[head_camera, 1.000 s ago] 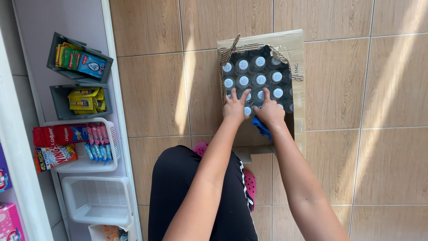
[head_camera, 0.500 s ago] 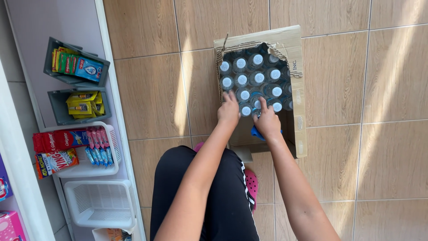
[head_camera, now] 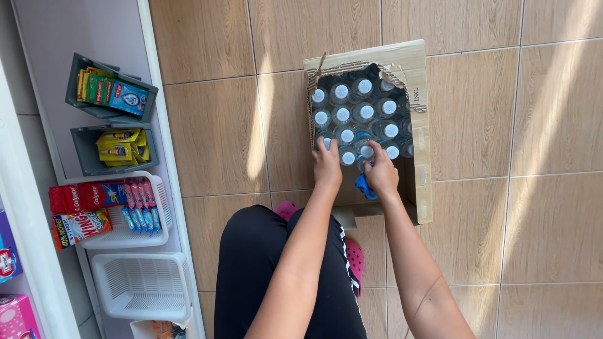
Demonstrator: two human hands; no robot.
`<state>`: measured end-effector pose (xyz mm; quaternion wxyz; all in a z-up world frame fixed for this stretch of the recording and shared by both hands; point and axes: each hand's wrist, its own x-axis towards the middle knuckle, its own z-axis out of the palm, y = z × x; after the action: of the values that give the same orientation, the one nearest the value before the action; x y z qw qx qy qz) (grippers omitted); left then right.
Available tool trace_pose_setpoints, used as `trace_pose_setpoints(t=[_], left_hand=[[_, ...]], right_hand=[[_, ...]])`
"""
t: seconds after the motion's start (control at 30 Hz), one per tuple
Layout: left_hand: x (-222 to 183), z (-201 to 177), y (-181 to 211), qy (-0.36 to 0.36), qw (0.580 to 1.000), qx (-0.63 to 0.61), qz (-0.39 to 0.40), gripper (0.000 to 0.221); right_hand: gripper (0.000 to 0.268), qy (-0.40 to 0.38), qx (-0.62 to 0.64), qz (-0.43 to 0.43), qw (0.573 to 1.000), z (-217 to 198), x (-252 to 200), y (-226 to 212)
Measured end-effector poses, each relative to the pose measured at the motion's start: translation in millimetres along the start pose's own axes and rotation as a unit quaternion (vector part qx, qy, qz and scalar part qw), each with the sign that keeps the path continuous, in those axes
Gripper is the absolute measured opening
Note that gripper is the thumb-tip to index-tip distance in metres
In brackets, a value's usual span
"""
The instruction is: Wiping water bottles with a cloth and arranging them on the pharmacy shelves.
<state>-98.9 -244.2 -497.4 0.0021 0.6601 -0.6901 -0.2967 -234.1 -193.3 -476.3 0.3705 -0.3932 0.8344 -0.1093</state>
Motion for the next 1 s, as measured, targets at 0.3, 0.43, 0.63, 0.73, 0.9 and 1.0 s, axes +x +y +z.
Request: trace_pose_setpoints(t=[0.3,0.43,0.63,0.73,0.9,1.0], left_hand=[[-16.8,-1.6,-21.2,-0.01,0.996,-0.065,0.058,0.03],[-35.7,-20.8,-15.7,0.006,0.992,-0.083,0.099,0.028],[-73.8,-68.1,-9.7,0.013,0.989,-0.095,0.112,0.029],[-104.2,-110.6,7.0,0.01,0.987,-0.106,0.123,0.032],[-161.6,-208.3,43.2,0.0,0.981,-0.072,0.179,0.03],[-216.8,-295.0,67.5,0.013,0.976,-0.075,0.202,0.023]], right_hand=[[0.048,-0.013,0.033,0.011,0.999,-4.2,4.5,7.5],[0.045,0.003,0.031,-0.007,0.999,-0.6,-16.0,12.8],[0.04,0.021,-0.011,-0.029,0.999,-23.8,-75.9,0.1],[0.041,0.035,0.002,-0.033,0.999,-62.4,-121.2,-10.7],[0.04,0.023,-0.028,-0.08,0.996,-172.9,-215.6,-64.6],[0.037,-0.012,-0.09,-0.117,0.989,-259.3,-283.7,-113.8]])
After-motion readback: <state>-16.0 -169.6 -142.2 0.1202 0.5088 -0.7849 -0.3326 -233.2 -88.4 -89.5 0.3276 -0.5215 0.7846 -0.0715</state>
